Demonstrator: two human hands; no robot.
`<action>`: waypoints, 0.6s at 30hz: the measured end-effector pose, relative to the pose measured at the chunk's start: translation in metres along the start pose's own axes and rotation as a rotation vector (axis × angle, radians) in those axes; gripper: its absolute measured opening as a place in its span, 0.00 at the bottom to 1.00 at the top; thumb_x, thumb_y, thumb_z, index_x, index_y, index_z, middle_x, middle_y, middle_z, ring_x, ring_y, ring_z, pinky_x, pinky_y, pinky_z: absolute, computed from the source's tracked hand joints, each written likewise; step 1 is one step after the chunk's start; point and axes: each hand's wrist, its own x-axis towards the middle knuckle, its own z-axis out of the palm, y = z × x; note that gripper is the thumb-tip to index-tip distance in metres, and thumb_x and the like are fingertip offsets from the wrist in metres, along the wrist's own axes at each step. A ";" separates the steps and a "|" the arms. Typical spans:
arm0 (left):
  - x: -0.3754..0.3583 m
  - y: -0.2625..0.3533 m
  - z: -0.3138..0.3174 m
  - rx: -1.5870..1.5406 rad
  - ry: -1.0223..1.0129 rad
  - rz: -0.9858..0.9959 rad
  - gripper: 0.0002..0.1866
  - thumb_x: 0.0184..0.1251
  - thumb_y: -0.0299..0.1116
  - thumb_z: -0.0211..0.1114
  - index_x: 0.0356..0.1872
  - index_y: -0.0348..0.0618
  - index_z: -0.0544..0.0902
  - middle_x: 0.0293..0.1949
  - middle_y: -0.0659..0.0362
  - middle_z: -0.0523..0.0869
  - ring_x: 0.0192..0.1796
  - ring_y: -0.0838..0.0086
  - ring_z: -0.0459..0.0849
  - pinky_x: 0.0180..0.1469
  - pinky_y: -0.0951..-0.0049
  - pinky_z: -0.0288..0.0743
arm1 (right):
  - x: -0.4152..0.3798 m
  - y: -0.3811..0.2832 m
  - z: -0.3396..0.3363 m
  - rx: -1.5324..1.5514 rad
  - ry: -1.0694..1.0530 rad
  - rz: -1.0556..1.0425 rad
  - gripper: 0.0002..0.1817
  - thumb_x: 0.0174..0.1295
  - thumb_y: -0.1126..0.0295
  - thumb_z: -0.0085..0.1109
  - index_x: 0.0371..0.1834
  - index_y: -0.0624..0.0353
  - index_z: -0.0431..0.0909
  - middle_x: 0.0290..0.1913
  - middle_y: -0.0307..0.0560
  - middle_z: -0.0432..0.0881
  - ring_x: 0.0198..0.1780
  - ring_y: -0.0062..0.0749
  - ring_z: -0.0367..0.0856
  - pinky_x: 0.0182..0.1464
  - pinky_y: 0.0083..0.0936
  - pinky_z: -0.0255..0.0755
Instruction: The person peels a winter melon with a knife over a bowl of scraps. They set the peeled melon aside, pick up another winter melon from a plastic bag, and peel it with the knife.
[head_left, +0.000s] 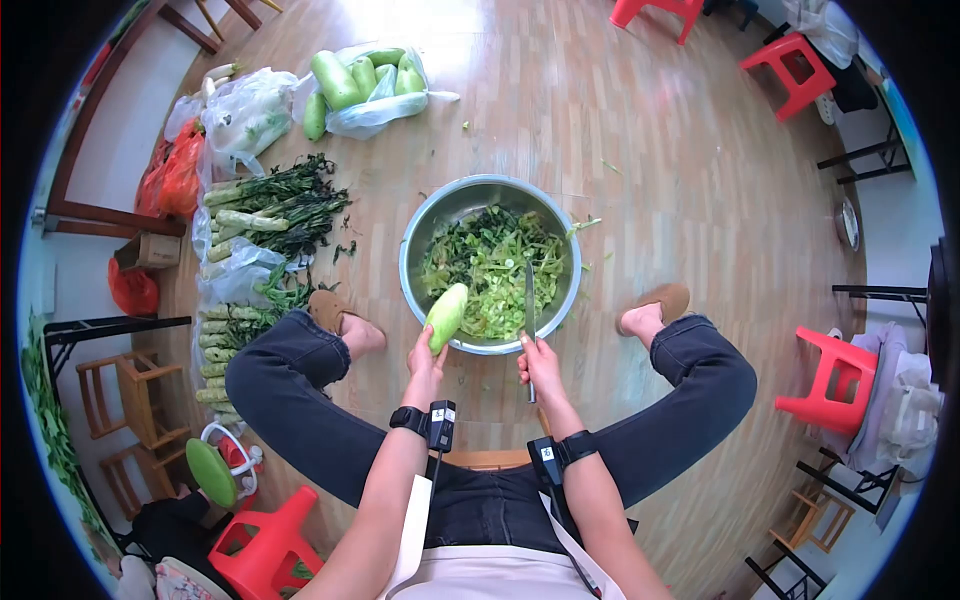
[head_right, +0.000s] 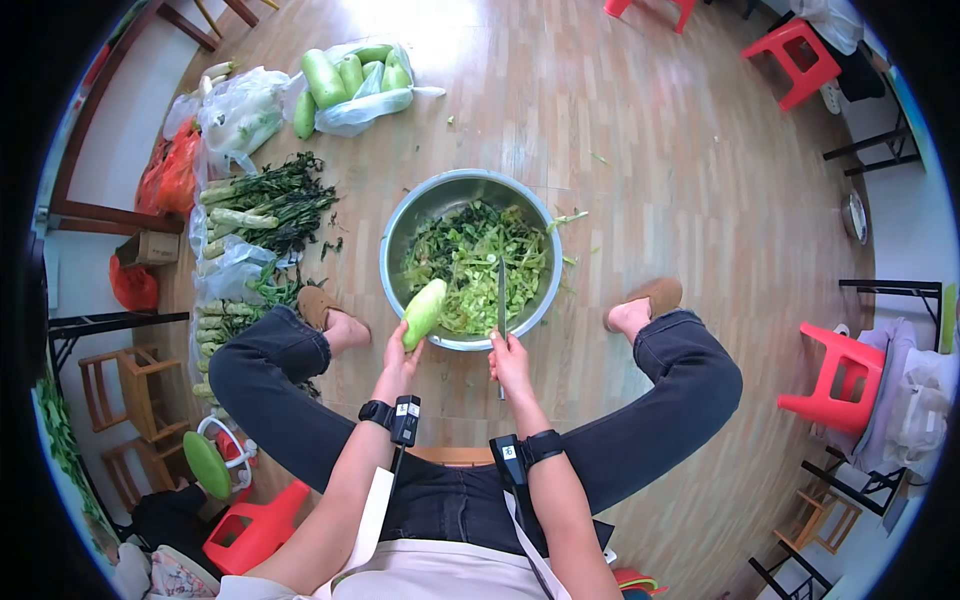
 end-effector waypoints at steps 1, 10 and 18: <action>0.004 0.004 0.004 -0.003 -0.006 0.000 0.21 0.52 0.38 0.65 0.47 0.41 0.73 0.46 0.56 0.75 0.47 0.67 0.76 0.46 0.71 0.75 | 0.001 0.000 -0.001 -0.002 0.003 0.000 0.13 0.60 0.56 0.50 0.36 0.55 0.69 0.15 0.32 0.66 0.11 0.12 0.60 0.12 0.13 0.57; 0.036 0.005 0.015 0.136 0.078 0.074 0.19 0.48 0.33 0.68 0.40 0.38 0.73 0.40 0.53 0.76 0.38 0.66 0.79 0.38 0.71 0.80 | 0.018 0.003 0.007 -0.077 0.019 0.066 0.15 0.60 0.58 0.50 0.43 0.56 0.70 0.15 0.31 0.65 0.11 0.13 0.60 0.12 0.13 0.55; 0.040 0.004 0.016 0.235 -0.006 -0.051 0.23 0.45 0.30 0.71 0.41 0.38 0.69 0.39 0.52 0.76 0.34 0.66 0.80 0.30 0.73 0.78 | 0.028 0.003 0.013 -0.030 0.033 0.045 0.17 0.59 0.58 0.52 0.45 0.58 0.71 0.13 0.32 0.65 0.11 0.15 0.60 0.12 0.16 0.54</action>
